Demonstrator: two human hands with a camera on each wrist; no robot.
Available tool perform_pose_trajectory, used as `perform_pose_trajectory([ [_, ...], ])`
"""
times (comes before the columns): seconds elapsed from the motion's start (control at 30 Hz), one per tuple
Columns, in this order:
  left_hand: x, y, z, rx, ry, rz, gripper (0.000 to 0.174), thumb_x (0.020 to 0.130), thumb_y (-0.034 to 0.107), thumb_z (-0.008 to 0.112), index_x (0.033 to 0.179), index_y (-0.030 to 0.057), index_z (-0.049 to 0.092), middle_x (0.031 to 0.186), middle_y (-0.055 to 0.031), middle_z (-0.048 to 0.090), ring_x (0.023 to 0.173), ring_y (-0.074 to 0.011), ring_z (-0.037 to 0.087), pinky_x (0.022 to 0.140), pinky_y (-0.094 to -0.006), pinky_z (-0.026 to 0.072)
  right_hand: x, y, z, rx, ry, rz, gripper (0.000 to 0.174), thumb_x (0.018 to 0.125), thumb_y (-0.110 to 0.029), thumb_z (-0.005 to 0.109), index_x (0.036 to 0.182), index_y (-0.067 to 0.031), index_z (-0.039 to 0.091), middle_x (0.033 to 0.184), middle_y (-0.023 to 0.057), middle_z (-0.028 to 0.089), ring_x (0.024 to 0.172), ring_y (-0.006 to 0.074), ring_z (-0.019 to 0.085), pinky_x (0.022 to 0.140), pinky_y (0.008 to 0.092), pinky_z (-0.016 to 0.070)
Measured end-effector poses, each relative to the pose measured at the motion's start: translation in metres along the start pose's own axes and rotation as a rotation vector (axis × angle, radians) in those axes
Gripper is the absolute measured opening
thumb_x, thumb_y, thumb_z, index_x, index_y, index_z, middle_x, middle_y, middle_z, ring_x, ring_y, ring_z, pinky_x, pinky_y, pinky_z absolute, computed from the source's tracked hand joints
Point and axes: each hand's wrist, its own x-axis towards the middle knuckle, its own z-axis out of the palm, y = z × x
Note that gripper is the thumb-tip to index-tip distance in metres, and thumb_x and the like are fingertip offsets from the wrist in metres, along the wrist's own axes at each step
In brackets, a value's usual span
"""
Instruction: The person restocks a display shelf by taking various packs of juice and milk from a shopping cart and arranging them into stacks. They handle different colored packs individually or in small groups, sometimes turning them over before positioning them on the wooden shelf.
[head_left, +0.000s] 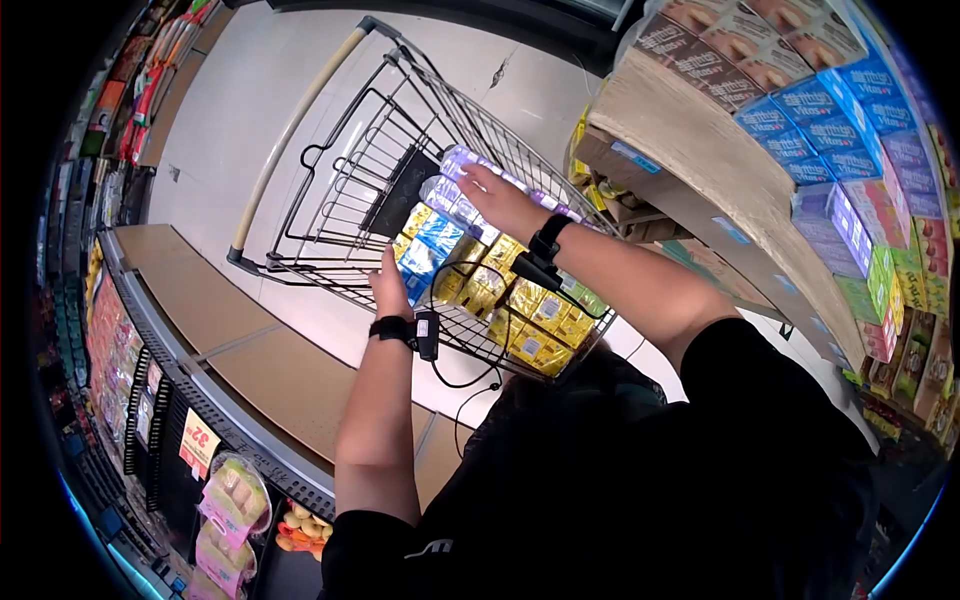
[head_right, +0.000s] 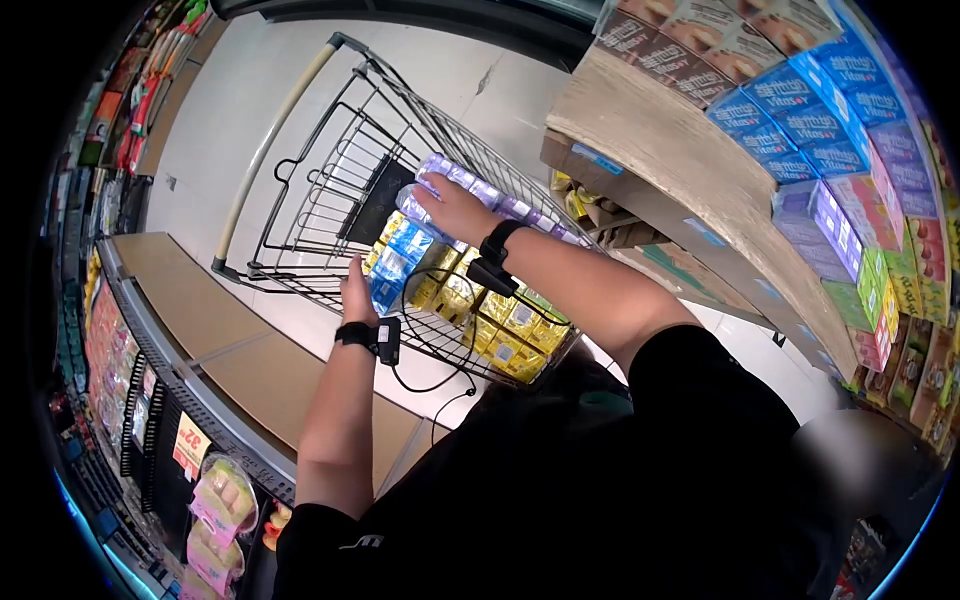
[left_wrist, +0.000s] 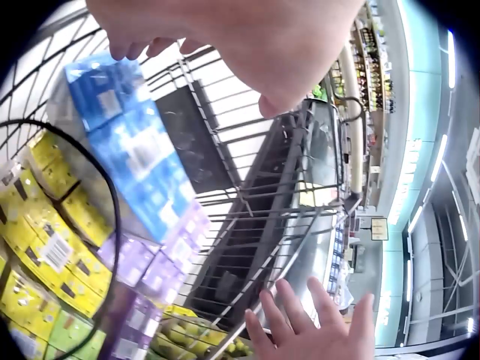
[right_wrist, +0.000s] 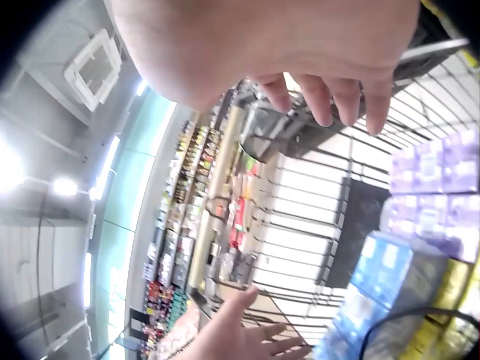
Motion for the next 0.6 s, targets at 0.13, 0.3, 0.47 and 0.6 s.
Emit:
perform_pose_trajectory([
  [0.13, 0.008, -0.045, -0.017, 0.614, 0.267, 0.240, 0.070, 0.085, 0.041, 0.064, 0.119, -0.0176, 0.046, 0.119, -0.0340, 0.054, 0.106, -0.0400, 0.057, 0.092, -0.0445, 0.0438, 0.015, 0.062, 0.055, -0.135, -0.058, 0.028, 0.061, 0.095, -0.048, 0.048, 0.127, 0.0045, 0.049, 0.121, 0.0289, 0.057, 0.116, 0.0391, 0.055, 0.097, 0.0415, 0.0423],
  [0.3, 0.007, -0.062, -0.004, 0.835, 0.443, 0.345, 0.070, 0.086, 0.037, 0.061, 0.127, -0.0160, 0.041, 0.127, -0.0345, 0.048, 0.124, -0.0425, 0.044, 0.104, -0.0441, 0.0336, 0.028, 0.111, 0.089, -0.247, -0.066, 0.210, 0.057, 0.095, -0.050, 0.047, 0.113, 0.0040, 0.054, 0.108, 0.0294, 0.061, 0.103, 0.0426, 0.059, 0.088, 0.0456, 0.0448],
  [0.47, 0.005, -0.059, -0.005, 0.083, 0.199, 0.044, 0.058, 0.088, 0.028, 0.056, 0.129, -0.0104, 0.040, 0.120, -0.0199, 0.056, 0.104, -0.0262, 0.057, 0.091, -0.0361, 0.0438, 0.030, 0.124, 0.102, -0.157, -0.013, 0.174, 0.052, 0.096, -0.044, 0.049, 0.122, 0.0016, 0.054, 0.109, 0.0239, 0.063, 0.104, 0.0358, 0.061, 0.091, 0.0401, 0.0451],
  [0.6, 0.008, -0.057, -0.009, 0.136, 0.187, -0.092, 0.048, 0.084, 0.032, 0.057, 0.119, -0.0002, 0.051, 0.106, -0.0113, 0.062, 0.091, -0.0183, 0.059, 0.072, -0.0339, 0.0456, 0.033, 0.141, 0.103, -0.263, -0.106, 0.238, 0.058, 0.093, -0.046, 0.052, 0.127, -0.0001, 0.053, 0.119, 0.0239, 0.060, 0.114, 0.0355, 0.057, 0.098, 0.0390, 0.0424],
])
